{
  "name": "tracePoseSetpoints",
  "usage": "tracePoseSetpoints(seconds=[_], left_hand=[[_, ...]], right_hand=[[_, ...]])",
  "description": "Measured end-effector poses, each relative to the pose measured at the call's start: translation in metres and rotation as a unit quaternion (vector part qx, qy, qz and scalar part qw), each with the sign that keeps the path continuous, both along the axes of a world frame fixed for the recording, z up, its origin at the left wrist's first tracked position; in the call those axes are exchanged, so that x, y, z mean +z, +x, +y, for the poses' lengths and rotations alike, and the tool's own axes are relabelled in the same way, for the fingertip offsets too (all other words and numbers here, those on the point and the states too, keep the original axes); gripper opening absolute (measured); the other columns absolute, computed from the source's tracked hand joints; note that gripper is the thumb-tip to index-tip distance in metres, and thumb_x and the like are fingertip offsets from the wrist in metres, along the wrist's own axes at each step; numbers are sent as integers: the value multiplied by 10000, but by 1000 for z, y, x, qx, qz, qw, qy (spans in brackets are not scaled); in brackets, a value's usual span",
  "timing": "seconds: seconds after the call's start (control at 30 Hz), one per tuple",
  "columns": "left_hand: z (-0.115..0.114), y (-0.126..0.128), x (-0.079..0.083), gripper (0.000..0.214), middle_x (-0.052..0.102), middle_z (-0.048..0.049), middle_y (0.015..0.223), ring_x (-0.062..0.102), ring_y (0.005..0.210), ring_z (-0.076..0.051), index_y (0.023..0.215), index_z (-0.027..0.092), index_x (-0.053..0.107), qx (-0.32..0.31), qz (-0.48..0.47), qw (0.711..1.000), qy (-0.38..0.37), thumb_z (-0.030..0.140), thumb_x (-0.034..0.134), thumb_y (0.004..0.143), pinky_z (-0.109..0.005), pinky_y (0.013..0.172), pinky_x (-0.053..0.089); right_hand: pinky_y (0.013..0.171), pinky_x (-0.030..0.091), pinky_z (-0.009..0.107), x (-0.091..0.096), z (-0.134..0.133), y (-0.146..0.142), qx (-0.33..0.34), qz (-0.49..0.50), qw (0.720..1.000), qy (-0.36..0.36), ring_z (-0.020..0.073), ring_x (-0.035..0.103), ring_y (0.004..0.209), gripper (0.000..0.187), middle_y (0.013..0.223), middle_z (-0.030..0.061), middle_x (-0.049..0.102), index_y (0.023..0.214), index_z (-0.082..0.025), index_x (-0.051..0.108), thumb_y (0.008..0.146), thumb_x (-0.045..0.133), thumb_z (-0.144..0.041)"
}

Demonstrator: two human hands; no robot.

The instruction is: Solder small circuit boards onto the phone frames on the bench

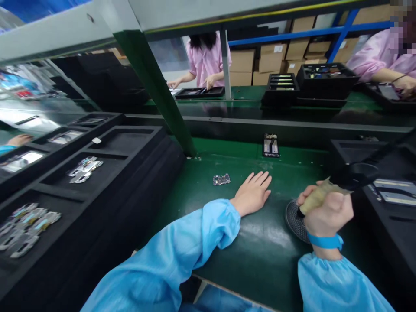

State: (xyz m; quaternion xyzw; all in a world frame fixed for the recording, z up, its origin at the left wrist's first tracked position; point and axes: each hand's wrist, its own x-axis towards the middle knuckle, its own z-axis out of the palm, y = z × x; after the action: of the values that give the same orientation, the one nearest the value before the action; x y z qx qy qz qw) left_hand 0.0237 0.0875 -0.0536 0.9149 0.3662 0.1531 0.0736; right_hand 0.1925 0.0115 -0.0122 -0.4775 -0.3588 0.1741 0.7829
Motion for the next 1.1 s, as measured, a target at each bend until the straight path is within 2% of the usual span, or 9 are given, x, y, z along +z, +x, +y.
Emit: tracePoseSetpoints(seconds=[0.1, 0.2, 0.37, 0.5, 0.6, 0.7, 0.8, 0.9, 1.1], left_hand=[[-4, -10, 13, 358, 611, -104, 1469, 566, 1377, -239, 1386, 163, 599, -19, -47, 998, -36, 266, 530, 1050, -448, 1203, 424], [20, 8, 38, 259, 710, -85, 1276, 660, 1204, -212, 1255, 164, 665, -63, -101, 992, -33, 243, 525, 1053, -388, 1080, 519], [56, 109, 93, 213, 730, -70, 1207, 683, 1127, -186, 1174, 162, 703, -249, -203, 944, -77, 272, 593, 1027, -292, 1017, 524], [57, 198, 118, 357, 710, -85, 1288, 652, 1213, -209, 1269, 160, 673, -385, -137, 909, -84, 407, 627, 1014, -290, 1073, 473], [54, 245, 120, 511, 640, -114, 1404, 607, 1282, -244, 1382, 156, 601, -421, -34, 904, -72, 511, 588, 1015, -320, 1092, 452], [50, 273, 112, 700, 618, -153, 1415, 606, 1260, -314, 1444, 160, 541, -414, 39, 907, -64, 666, 575, 961, -400, 1055, 475], [43, 281, 103, 857, 582, -182, 1447, 572, 1289, -374, 1532, 170, 427, -398, 62, 915, -27, 682, 663, 888, -468, 1056, 470], [35, 280, 98, 747, 601, -173, 1418, 591, 1263, -369, 1534, 181, 413, -382, 60, 922, -13, 521, 674, 922, -474, 1042, 482], [36, 285, 113, 700, 678, -94, 1332, 671, 1168, -282, 1461, 193, 515, -371, 30, 926, -59, 398, 739, 831, -342, 973, 544]], right_hand=[[366, 414, 256, -4, 0, -2, 23, -13, 999, -19, 148, 535, 403, 403, 627, -17, 601, 1007, -199, 553, 964, 548, -600], [388, 412, 235, -10, 1, -3, 30, -35, 998, -36, 129, 539, 421, 402, 648, -19, 614, 1050, -188, 540, 979, 532, -584], [452, 429, 248, -17, 1, -2, 19, -76, 996, -50, 126, 531, 456, 418, 622, -25, 586, 962, -196, 537, 972, 503, -612], [519, 448, 273, -18, -1, -2, 1, -109, 992, -57, 142, 535, 518, 456, 631, -9, 581, 927, -193, 567, 910, 571, -649], [540, 466, 284, -18, 0, -4, 9, -122, 991, -58, 165, 567, 561, 494, 643, 0, 583, 951, -194, 592, 905, 543, -683], [509, 448, 278, -17, 2, -8, 15, -125, 990, -61, 171, 570, 546, 507, 622, -6, 570, 975, -199, 603, 913, 517, -695], [492, 428, 268, -15, 2, -10, 18, -128, 990, -59, 165, 563, 524, 510, 607, -12, 565, 984, -204, 606, 916, 506, -699], [503, 434, 266, -12, 1, -12, 21, -141, 988, -55, 159, 556, 506, 515, 593, -15, 564, 961, -208, 610, 912, 497, -708], [568, 497, 279, -7, 0, -10, 0, -165, 985, -47, 168, 589, 560, 532, 672, 8, 615, 1030, -194, 639, 915, 499, -695]])
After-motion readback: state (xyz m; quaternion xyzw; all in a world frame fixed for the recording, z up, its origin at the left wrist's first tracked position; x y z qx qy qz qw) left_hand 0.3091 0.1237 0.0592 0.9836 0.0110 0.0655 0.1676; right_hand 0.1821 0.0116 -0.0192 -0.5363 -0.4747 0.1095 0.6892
